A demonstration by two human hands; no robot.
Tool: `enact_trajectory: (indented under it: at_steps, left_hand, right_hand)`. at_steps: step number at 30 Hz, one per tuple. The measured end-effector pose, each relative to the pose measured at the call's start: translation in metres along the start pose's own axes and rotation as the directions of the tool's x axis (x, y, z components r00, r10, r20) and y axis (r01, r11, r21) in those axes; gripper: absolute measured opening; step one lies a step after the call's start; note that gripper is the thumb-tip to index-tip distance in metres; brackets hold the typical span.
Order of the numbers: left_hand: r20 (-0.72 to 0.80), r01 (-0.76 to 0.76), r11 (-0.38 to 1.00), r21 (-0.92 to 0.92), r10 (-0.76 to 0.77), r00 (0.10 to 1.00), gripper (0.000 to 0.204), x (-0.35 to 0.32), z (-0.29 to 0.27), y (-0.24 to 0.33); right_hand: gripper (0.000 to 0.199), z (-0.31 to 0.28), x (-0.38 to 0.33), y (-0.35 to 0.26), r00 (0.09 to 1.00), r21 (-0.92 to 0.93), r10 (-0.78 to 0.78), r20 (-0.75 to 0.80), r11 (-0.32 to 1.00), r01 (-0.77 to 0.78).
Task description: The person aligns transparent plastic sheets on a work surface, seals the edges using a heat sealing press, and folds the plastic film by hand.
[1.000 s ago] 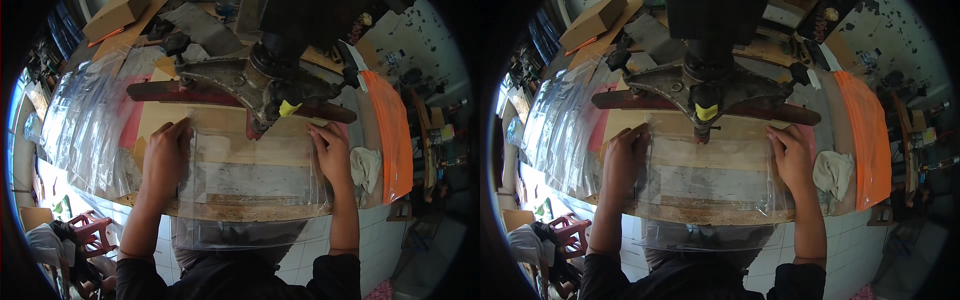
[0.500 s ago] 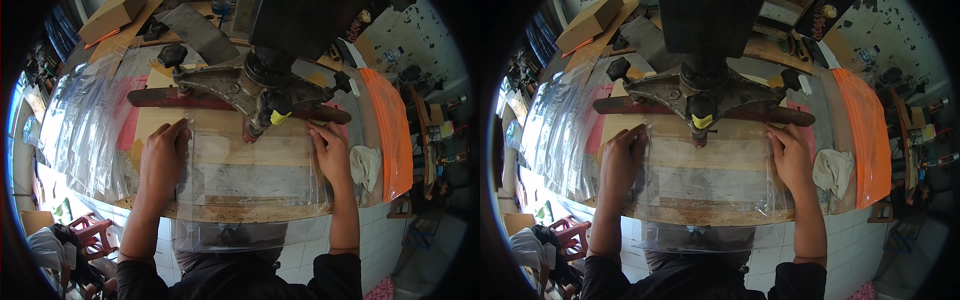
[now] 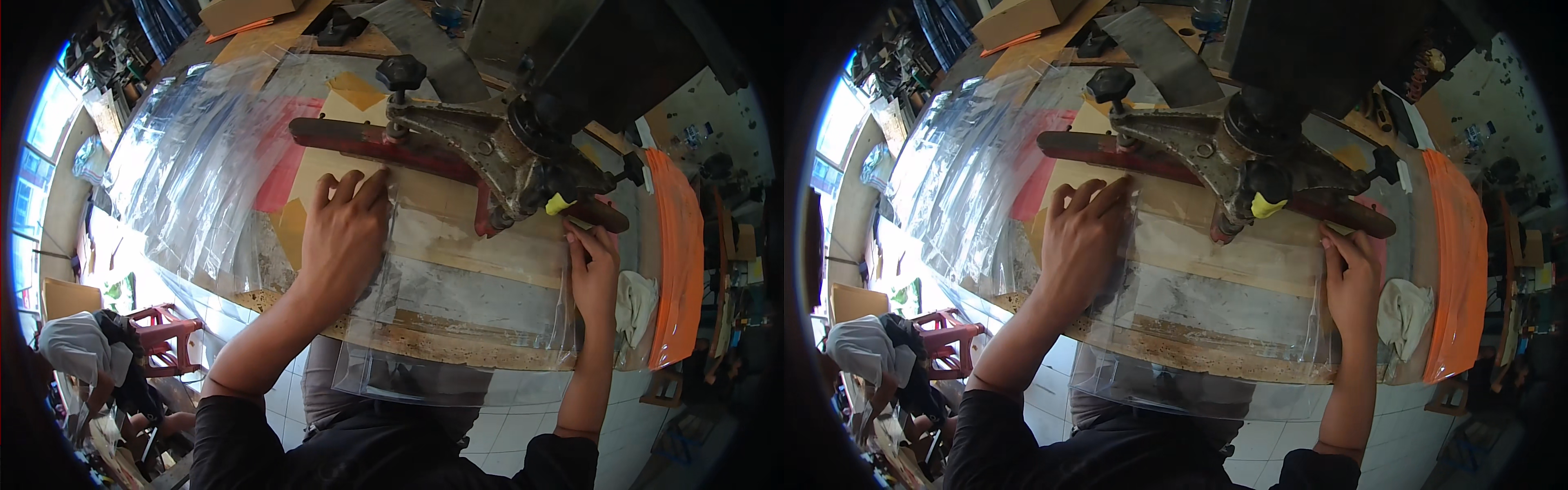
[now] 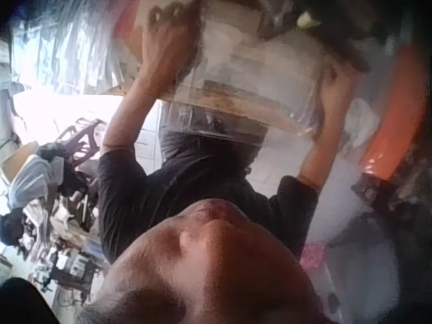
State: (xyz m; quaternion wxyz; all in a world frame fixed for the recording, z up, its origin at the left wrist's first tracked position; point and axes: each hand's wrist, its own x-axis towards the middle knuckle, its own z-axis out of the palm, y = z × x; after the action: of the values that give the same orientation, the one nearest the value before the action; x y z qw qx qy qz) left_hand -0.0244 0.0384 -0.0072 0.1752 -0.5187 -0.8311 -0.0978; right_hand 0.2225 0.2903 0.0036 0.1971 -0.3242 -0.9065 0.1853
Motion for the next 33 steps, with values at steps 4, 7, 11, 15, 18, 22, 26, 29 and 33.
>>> enact_trajectory:
  at_steps: [4, 7, 11, 15, 18, 22, 26, 29, 33]
  left_hand:
    - [0.012, 0.022, 1.000, -0.015, -0.022, 1.000, 0.022, -0.001, -0.001, -0.001]
    - [0.011, 0.035, 0.998, -0.044, -0.034, 0.999, 0.021, -0.002, 0.001, -0.002]
    - [0.004, 0.045, 0.997, -0.070, -0.045, 0.999, 0.021, -0.001, 0.001, -0.002]
    - [0.013, 0.055, 0.994, -0.092, -0.054, 0.998, 0.021, 0.001, 0.001, -0.002]
    - [0.013, 0.059, 0.990, -0.125, -0.058, 0.998, 0.021, 0.001, 0.000, -0.003]
    - [0.021, 0.058, 0.988, -0.146, -0.055, 0.998, 0.021, 0.001, -0.002, -0.003]
    - [-0.006, 0.059, 0.986, -0.153, -0.060, 0.998, 0.020, 0.000, 0.000, -0.004]
    - [-0.019, 0.055, 0.986, -0.159, -0.059, 0.998, 0.020, -0.001, 0.002, -0.003]
    - [-0.048, 0.048, 0.984, -0.169, -0.057, 0.997, 0.021, -0.002, 0.008, -0.002]
  right_hand:
    - [0.023, 0.002, 0.000, 0.001, 1.000, -0.013, -0.024, -0.019, 1.000, 0.024]
    - [0.023, 0.001, 0.000, -0.002, 0.998, -0.023, -0.055, -0.020, 0.998, 0.054]
    - [0.024, -0.001, 0.001, -0.004, 1.000, -0.017, -0.002, 0.003, 1.000, 0.002]
    - [0.024, 0.001, 0.001, 0.001, 0.999, -0.041, -0.046, -0.022, 0.998, 0.045]
    - [0.024, 0.001, 0.002, 0.003, 0.995, -0.073, -0.087, -0.038, 0.994, 0.084]
    - [0.024, 0.002, 0.001, 0.003, 0.998, -0.045, -0.049, -0.038, 0.998, 0.047]
    - [0.024, -0.001, 0.001, -0.001, 0.999, -0.038, -0.019, -0.026, 0.999, 0.018]
    - [0.024, -0.001, -0.001, 0.005, 0.995, -0.083, -0.091, -0.045, 0.993, 0.087]
    - [0.024, 0.001, -0.002, 0.007, 0.994, -0.028, -0.090, -0.068, 0.996, 0.088]
